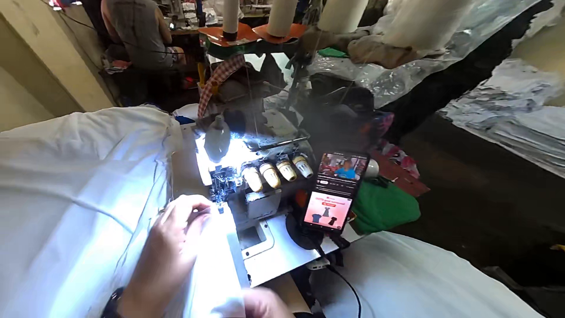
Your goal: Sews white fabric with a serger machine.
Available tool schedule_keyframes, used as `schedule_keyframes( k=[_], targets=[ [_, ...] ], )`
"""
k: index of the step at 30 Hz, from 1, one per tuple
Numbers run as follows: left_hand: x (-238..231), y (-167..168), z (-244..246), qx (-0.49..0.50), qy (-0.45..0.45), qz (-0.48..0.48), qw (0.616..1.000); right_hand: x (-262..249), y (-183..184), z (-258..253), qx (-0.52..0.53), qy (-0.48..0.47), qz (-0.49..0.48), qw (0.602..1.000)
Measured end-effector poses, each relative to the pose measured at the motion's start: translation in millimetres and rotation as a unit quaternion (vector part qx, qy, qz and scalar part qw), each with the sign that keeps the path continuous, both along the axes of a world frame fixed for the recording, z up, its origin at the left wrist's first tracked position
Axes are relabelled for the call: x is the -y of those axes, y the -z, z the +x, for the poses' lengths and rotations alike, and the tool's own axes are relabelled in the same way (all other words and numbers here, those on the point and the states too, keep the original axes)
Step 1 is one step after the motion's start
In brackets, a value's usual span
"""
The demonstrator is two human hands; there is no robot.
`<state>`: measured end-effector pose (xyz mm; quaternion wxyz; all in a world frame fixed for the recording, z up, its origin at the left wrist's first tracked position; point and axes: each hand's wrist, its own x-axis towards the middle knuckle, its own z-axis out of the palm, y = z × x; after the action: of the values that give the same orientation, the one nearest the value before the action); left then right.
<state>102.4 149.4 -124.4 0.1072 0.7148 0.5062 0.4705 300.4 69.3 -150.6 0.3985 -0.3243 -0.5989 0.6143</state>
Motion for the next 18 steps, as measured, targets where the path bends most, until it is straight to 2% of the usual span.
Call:
schedule_keyframes(
  k=[2,3,5,9,14,18],
  targets=[
    [-8,8,8,0.009,-0.017,-0.080,0.997,-12,27,-1,0.156,0.108,0.093,0.977],
    [-10,11,10,0.010,-0.024,-0.114,0.993,-16,38,-1,0.179,0.119,0.104,0.971],
    [-12,14,13,0.003,-0.050,-0.134,0.990,-16,47,1,0.177,0.112,0.109,0.972],
    [-2,15,14,-0.009,-0.077,-0.120,0.990,-4,43,12,0.142,0.064,0.105,0.982],
    [4,13,19,-0.007,-0.097,-0.126,0.987,8,48,18,0.112,0.008,0.020,0.993],
    [5,11,24,-0.026,-0.128,-0.141,0.981,12,55,18,0.105,0.010,0.001,0.994]
  ],
)
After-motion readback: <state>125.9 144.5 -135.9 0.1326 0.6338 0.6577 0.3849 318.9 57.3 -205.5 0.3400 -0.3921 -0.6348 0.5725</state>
